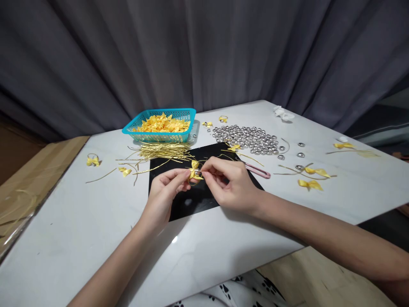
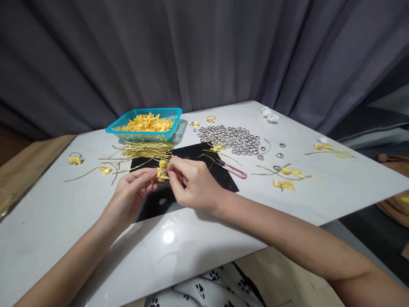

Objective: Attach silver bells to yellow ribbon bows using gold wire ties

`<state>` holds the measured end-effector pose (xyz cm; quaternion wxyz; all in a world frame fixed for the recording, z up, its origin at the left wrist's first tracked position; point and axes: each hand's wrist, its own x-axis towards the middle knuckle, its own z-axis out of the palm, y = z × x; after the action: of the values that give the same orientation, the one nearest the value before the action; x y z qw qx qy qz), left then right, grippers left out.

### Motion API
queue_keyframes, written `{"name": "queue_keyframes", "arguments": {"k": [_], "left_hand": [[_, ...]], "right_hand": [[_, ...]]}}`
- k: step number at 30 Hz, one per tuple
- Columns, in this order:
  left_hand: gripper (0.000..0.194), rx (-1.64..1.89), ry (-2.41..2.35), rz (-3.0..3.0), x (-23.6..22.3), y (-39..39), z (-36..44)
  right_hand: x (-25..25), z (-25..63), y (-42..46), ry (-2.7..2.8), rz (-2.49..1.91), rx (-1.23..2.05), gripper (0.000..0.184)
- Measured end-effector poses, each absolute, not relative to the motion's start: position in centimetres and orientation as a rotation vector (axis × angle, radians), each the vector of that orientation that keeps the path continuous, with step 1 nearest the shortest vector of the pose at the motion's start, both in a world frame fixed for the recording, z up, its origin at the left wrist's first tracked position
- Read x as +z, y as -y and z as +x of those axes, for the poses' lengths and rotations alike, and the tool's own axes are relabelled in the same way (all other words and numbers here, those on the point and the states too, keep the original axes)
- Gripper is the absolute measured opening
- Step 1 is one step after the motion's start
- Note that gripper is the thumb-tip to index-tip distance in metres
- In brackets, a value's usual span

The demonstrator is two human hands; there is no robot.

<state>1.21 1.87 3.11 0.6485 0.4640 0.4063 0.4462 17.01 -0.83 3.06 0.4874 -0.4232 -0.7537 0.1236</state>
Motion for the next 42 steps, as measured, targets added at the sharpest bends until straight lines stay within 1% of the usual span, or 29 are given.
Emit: {"name": "queue_keyframes", "arguments": {"k": [11,25,42], "left_hand": [[0.012,1.025,-0.947,1.094,3.45,-1.79,1.42],[0.015,1.034,-0.935,1.071,3.27,-1.78,1.36],[0.011,1.041,-0.949,1.114,3.19,-1.73,1.37]], "right_hand": [[2.84,17.07,0.52,1.890,-0.906,0.170,0.015],[3.05,17.23,0.44,1.928,-0.876,0.116,0.015],[3.33,17.37,0.43,1.971,-0.880,0.097,0.015]]}}
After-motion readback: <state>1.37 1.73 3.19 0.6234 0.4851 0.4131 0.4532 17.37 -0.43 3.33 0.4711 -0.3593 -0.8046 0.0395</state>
